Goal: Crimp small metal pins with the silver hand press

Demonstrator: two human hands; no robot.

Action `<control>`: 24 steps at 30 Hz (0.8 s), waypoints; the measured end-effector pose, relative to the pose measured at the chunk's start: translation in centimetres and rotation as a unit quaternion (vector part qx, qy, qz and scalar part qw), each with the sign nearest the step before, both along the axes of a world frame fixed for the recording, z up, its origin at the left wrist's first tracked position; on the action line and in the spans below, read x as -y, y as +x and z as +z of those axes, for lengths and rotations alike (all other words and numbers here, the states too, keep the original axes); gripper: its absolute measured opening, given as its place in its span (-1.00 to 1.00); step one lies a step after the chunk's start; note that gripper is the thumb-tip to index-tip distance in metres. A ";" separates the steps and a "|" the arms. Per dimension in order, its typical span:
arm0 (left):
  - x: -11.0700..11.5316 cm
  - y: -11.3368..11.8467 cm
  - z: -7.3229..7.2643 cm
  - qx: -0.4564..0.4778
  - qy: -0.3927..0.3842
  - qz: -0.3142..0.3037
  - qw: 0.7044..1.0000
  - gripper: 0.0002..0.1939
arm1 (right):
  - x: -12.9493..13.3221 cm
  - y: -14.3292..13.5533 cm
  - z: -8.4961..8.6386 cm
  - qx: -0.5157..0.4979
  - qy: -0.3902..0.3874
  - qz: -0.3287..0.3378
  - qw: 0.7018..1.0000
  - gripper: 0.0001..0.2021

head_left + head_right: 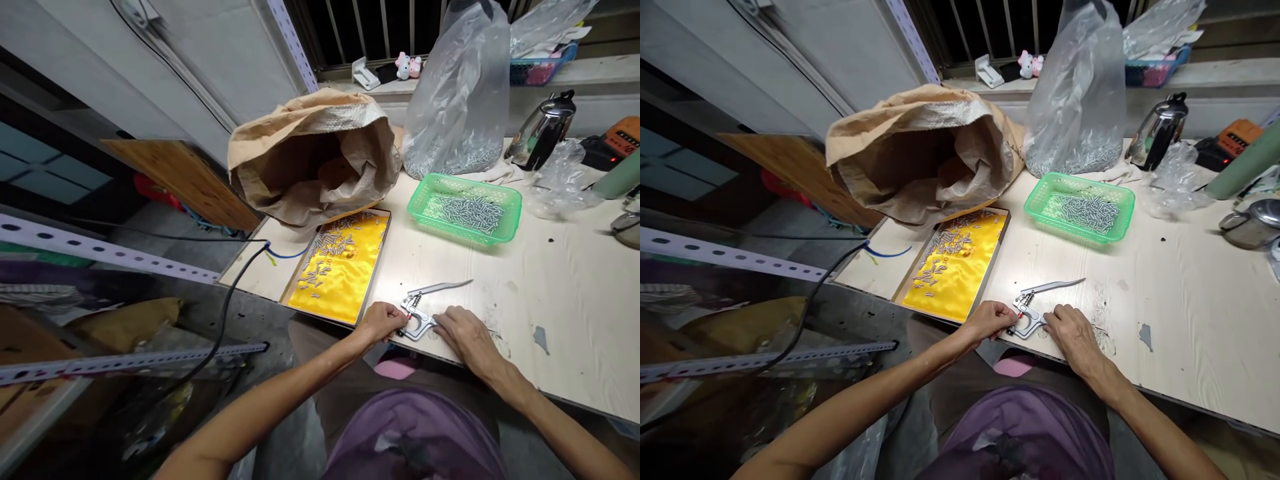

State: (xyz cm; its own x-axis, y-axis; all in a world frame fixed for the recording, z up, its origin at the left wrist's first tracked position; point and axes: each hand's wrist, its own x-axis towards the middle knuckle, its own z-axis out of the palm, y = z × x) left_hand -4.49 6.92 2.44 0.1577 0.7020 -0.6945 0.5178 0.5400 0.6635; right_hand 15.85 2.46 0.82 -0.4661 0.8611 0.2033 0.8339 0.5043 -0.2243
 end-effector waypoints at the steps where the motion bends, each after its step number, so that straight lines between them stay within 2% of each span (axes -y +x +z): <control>1: 0.0 0.0 -0.1 -0.006 0.000 -0.006 1.000 -0.89 | 0.0 0.0 0.0 0.000 0.002 0.003 1.000 -0.87; 7: -0.4 0.0 -0.6 -0.023 -0.024 -0.029 0.999 -0.88 | -0.4 0.1 0.3 0.015 0.014 0.014 1.000 -0.83; 13: -0.9 -0.2 -0.2 -0.031 -0.044 -0.049 0.997 -0.87 | -0.7 0.0 0.3 0.024 0.025 0.010 0.999 -0.81; 18: -0.9 -0.4 -0.1 -0.031 -0.032 -0.046 0.998 -0.90 | -0.5 -0.1 0.0 0.023 0.055 0.005 0.998 -0.80; 24: -0.9 -0.2 0.1 -0.015 -0.069 -0.037 0.997 -0.89 | -0.4 -0.2 -0.1 0.023 0.052 0.003 0.998 -0.82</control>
State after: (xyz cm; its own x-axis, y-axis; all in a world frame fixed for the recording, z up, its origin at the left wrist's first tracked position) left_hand -4.69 7.83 2.57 0.1836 0.5872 -0.7883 0.5785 0.5838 0.5696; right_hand 15.64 2.83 0.73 -0.4823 0.8335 0.2697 0.8388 0.5281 -0.1320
